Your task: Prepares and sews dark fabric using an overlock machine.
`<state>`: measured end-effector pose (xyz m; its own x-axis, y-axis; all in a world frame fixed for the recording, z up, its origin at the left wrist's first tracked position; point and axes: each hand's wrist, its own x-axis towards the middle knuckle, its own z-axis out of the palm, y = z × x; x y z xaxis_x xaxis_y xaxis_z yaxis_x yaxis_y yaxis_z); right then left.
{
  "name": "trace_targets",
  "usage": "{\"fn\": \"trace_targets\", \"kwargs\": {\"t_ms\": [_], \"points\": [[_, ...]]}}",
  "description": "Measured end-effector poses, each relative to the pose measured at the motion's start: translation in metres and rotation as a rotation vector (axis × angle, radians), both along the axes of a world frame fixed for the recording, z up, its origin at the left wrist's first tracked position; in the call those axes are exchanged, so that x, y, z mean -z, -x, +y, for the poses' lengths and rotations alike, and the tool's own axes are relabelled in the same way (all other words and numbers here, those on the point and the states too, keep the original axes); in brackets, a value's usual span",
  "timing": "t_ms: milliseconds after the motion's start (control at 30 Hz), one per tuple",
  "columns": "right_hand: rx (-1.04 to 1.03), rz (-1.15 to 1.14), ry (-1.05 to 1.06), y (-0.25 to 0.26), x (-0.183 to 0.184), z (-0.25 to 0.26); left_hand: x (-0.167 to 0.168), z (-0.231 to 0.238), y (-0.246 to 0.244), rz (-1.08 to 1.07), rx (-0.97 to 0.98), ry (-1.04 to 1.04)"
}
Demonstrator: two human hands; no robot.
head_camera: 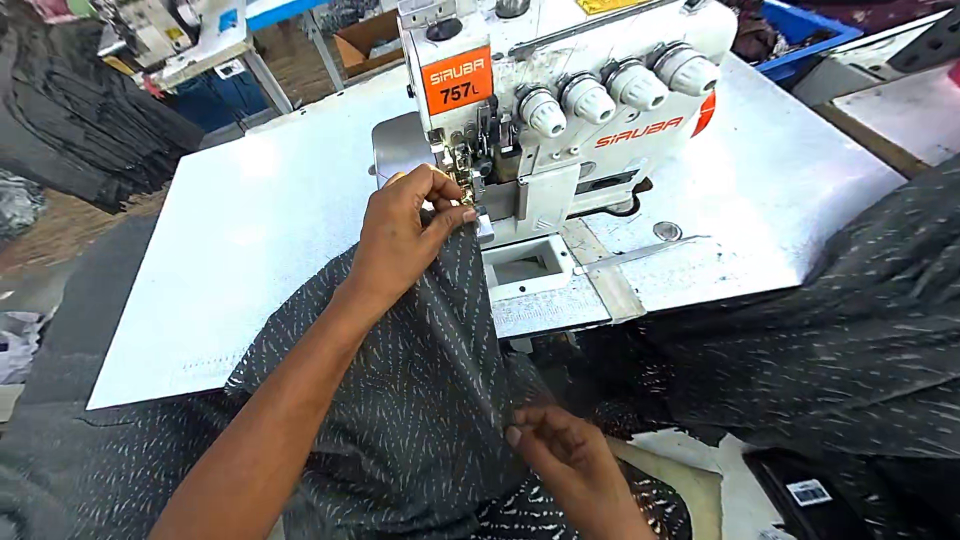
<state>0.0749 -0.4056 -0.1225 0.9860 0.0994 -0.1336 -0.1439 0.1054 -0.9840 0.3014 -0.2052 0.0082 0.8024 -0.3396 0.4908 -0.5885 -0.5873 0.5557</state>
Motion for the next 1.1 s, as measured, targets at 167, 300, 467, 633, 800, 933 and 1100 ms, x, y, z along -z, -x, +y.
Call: {"fn": "trace_targets", "kwargs": {"t_ms": [167, 300, 467, 633, 800, 933, 1100], "points": [[-0.031, 0.017, -0.023, 0.005, -0.002, 0.005, 0.002, 0.001, 0.003, -0.093, -0.049, -0.147], [-0.088, 0.002, -0.014, 0.006, -0.002, 0.001, 0.001, -0.008, 0.043, -0.208, -0.120, -0.408], [-0.109, 0.030, -0.006, 0.002, -0.004, -0.004, 0.012, -0.009, 0.063, -0.175, -0.135, -0.393], [-0.117, 0.021, -0.017, -0.001, -0.009, -0.008, 0.011, -0.006, 0.056, -0.180, -0.109, -0.419], [-0.117, 0.006, 0.016, -0.002, -0.010, -0.009, 0.005, -0.005, 0.056, -0.153, -0.106, -0.468], [-0.098, -0.027, -0.004, -0.003, -0.013, -0.008, 0.001, -0.004, 0.058, -0.108, -0.101, -0.490], [-0.019, -0.150, -0.028, -0.030, -0.028, -0.002, 0.006, 0.006, 0.032, -0.031, -0.051, -0.436]]}}
